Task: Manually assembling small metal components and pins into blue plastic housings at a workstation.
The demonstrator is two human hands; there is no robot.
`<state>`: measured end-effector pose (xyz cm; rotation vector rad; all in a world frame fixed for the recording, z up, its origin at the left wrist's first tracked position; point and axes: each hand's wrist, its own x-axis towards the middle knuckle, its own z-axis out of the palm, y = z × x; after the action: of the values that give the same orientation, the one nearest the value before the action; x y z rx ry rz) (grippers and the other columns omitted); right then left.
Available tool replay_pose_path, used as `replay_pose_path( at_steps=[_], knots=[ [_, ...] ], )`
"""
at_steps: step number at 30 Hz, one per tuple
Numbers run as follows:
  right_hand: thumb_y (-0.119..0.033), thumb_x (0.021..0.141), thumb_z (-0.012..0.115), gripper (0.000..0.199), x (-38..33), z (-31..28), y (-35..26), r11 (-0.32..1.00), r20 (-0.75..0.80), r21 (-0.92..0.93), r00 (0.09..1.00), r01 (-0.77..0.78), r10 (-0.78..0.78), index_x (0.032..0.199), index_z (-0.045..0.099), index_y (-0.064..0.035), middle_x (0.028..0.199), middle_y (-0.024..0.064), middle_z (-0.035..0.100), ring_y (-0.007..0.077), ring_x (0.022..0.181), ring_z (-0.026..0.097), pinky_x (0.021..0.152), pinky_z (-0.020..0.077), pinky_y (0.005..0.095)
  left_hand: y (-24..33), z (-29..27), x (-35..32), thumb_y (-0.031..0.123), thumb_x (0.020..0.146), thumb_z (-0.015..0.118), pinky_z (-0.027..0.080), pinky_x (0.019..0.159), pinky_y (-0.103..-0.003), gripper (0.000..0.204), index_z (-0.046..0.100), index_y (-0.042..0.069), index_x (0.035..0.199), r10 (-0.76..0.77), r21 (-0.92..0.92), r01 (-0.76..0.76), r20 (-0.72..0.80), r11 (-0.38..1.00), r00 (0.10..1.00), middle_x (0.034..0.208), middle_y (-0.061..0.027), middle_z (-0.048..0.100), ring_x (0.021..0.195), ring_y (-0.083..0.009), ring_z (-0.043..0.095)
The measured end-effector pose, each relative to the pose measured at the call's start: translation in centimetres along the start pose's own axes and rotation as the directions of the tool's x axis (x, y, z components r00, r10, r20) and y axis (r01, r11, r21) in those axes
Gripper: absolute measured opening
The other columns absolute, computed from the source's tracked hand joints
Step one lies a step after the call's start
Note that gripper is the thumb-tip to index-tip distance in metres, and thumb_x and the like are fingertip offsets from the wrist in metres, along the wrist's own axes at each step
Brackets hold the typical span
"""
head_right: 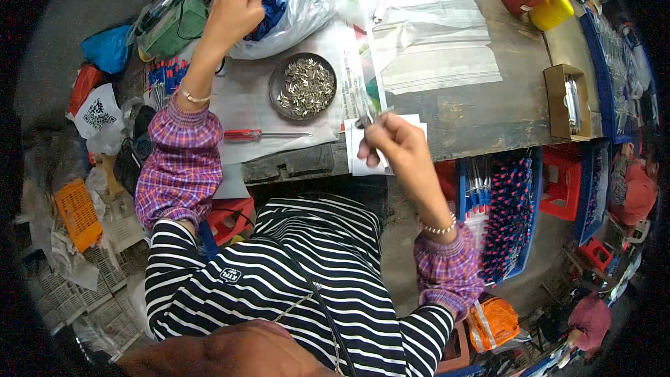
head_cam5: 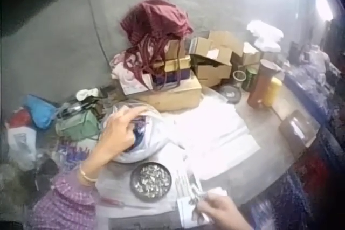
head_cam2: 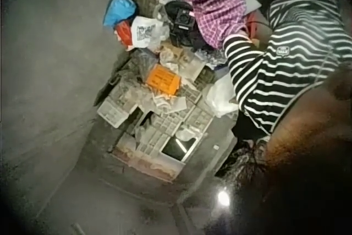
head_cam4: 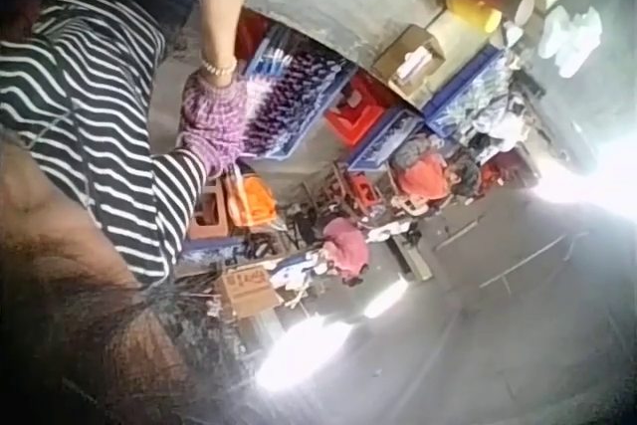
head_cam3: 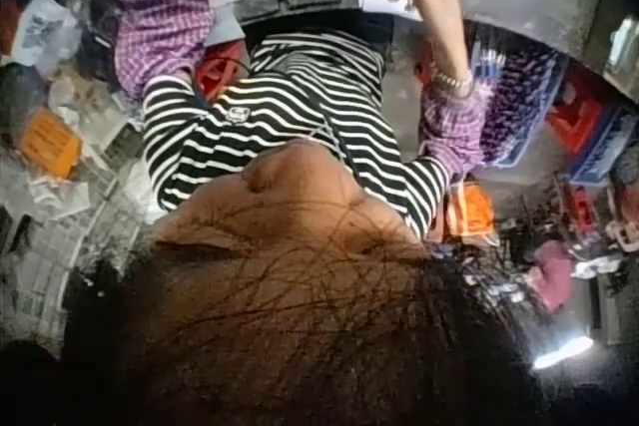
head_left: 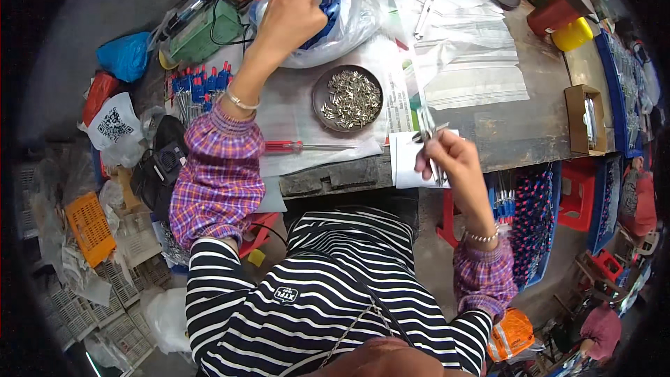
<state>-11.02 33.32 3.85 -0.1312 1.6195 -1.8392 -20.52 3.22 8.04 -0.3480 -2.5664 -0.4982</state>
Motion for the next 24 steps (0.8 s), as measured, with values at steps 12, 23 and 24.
replay_pose_path(
  at_steps=[12,23,24],
  knots=[
    [-0.012,0.092,0.051,0.016,-3.1,4.1,7.5,0.989,0.009,0.015,0.989,-0.145,0.145,0.08,0.054,-0.002,0.067,0.0023,0.059,0.0046,0.055,0.05,0.051,0.0389,0.017,6.0,-0.3,-12.2,-0.013,0.067,0.042,0.039,0.069,-0.018,0.044,0.066,0.004,0.099,-0.002,-0.675,0.591,0.658,0.442,0.753,0.091,-0.0017,0.054,0.083,-0.0085,0.049],
    [-0.018,0.096,0.048,0.022,-2.8,5.9,7.4,0.934,-0.13,0.353,0.991,0.056,-0.01,0.102,0.055,0.0015,0.091,0.0114,0.065,0.0079,0.063,0.051,0.058,0.0432,0.0194,8.5,1.8,-16.1,-0.006,0.069,0.051,0.041,0.059,-0.024,0.053,0.056,0.008,0.121,0.126,-0.639,0.622,0.736,0.453,0.665,0.081,-0.0044,0.058,0.065,-0.0093,0.049],
    [-0.019,0.096,0.048,0.023,-2.8,5.9,7.3,0.928,-0.15,0.366,0.989,0.067,-0.012,0.104,0.055,0.0017,0.092,0.0114,0.065,0.0081,0.063,0.052,0.059,0.0435,0.0194,8.7,1.7,-15.9,-0.006,0.069,0.051,0.041,0.059,-0.024,0.053,0.056,0.008,0.121,0.127,-0.639,0.623,0.737,0.452,0.664,0.081,-0.0044,0.058,0.065,-0.0093,0.049]
  ],
)
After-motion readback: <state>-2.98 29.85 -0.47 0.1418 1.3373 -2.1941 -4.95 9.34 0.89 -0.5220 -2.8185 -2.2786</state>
